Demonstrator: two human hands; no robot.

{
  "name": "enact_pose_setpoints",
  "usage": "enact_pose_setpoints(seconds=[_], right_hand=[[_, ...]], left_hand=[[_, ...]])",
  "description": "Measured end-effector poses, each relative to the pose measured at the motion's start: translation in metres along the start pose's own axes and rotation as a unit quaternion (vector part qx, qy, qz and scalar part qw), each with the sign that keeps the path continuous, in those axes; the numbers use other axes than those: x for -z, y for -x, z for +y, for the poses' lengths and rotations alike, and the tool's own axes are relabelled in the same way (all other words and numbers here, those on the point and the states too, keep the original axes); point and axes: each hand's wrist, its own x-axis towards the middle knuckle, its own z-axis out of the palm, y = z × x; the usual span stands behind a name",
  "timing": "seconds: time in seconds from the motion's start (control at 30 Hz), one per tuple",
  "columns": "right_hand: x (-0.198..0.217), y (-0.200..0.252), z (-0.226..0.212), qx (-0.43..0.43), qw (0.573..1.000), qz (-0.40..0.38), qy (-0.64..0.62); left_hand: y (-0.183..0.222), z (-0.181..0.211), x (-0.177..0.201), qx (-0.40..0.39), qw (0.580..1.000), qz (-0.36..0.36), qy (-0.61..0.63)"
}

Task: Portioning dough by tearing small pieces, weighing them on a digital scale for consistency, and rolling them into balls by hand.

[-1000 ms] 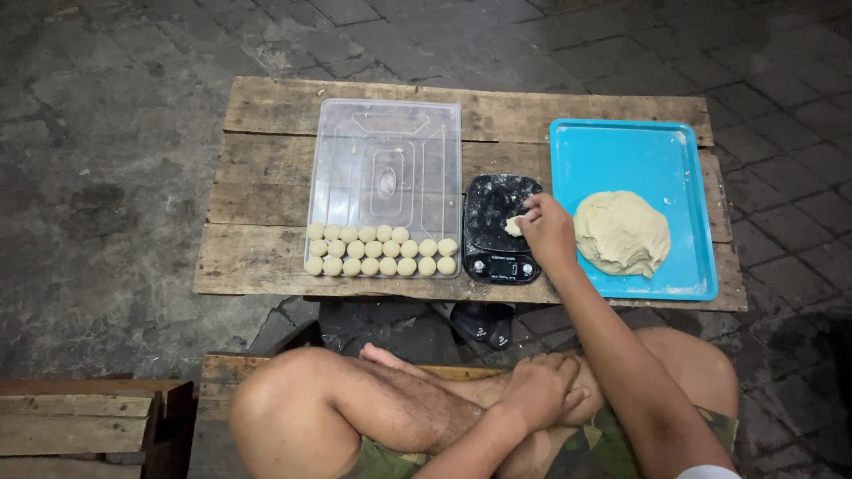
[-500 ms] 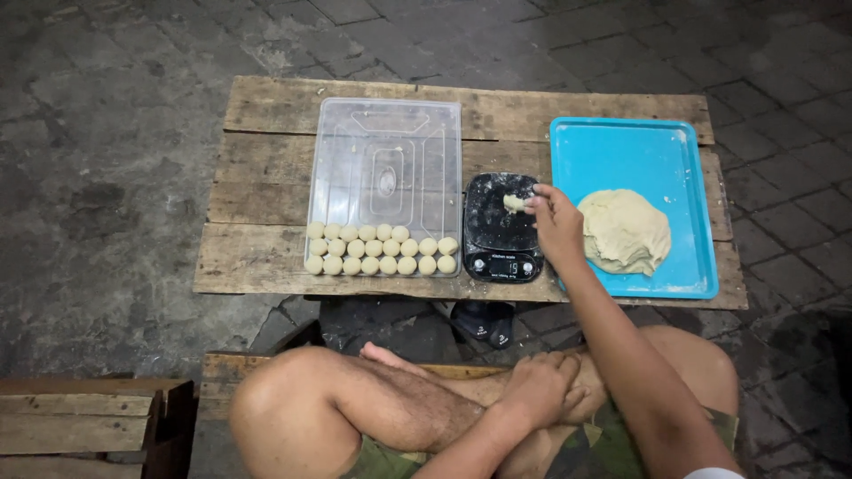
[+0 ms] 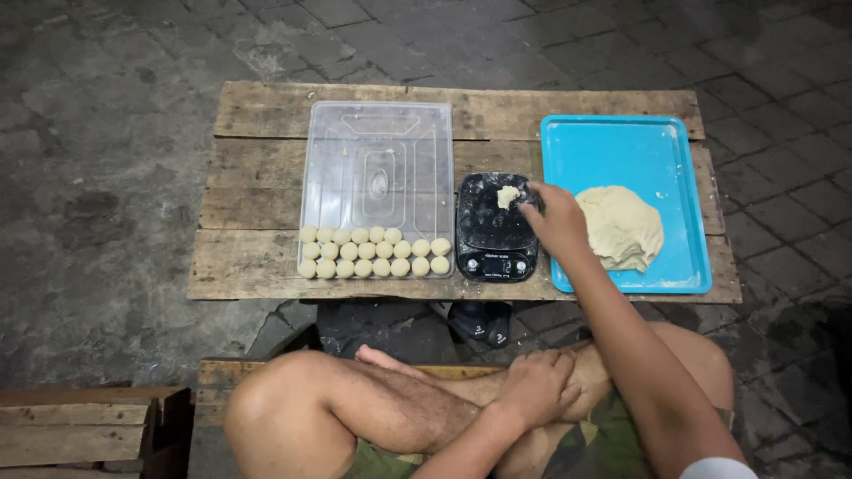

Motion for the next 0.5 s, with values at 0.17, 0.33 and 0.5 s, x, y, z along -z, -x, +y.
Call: enact_pose_setpoints(seconds=[0.17,0.33,0.5], right_hand=[[-0.021,-0.016,-0.002,0.047,0.988,-0.098,0.108],[-0.026,-0.014,-0.013,0.111,0.993,0.023,0.042],[-0.018,0.003,-0.023,0.048,0.999,0.017,-0.016]], left_hand=[[-0.001,0.000,0.002,0.017,0.999,-0.029,0.004],[-0.002,0.001,0.006,0.018,0.999,-0.036,0.013],[0.000,0.002,0.004,0.019,0.999,-0.029,0.018]])
